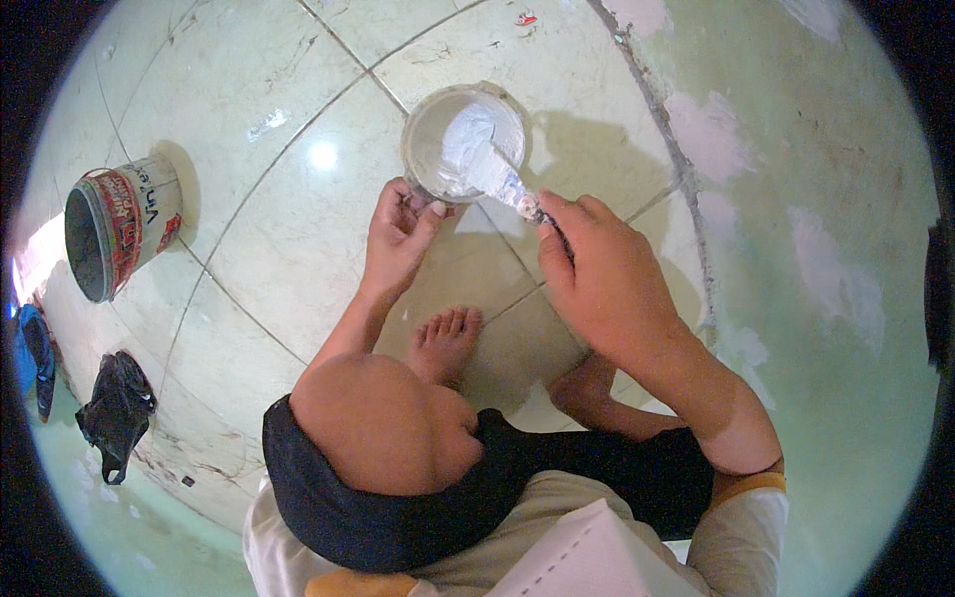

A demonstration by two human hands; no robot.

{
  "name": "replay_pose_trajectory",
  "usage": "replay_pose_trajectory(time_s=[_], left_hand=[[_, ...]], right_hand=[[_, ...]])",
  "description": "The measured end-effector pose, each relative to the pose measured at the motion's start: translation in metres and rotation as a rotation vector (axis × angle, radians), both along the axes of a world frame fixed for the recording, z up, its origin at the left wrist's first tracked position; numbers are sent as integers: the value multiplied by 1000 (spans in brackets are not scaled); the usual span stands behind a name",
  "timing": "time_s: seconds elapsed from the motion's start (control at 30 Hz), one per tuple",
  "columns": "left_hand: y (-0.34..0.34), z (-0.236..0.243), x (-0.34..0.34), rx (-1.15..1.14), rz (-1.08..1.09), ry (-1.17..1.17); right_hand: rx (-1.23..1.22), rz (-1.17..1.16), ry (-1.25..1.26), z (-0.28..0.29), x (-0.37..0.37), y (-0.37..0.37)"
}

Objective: The person applies white putty to cracks and holes in a green wall using a putty knife, dipping the tool into a container of filler to reload it.

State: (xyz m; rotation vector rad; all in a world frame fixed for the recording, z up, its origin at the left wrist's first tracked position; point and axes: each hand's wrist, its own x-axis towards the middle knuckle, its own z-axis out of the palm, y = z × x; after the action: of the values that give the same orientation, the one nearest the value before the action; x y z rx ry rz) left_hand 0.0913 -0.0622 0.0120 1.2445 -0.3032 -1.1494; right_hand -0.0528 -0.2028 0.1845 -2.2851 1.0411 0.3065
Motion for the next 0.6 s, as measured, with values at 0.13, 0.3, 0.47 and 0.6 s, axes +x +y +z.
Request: replay_pose_trajectory(time_s=[0.13,0.3,0.47,0.6], left_hand=[[6,-6,-14,-7,41,-115],[8,-2,-31,44,120,-102],[7,-4,-39,-5,118,-152],[10,1,-36,114,44,-210]], right_hand=[[24,26,139,0,5,13],[106,-28,58,-5,-2,32],[206,-90,-95,-13,-9,44],[193,-174,-261,-20,-13,49]])
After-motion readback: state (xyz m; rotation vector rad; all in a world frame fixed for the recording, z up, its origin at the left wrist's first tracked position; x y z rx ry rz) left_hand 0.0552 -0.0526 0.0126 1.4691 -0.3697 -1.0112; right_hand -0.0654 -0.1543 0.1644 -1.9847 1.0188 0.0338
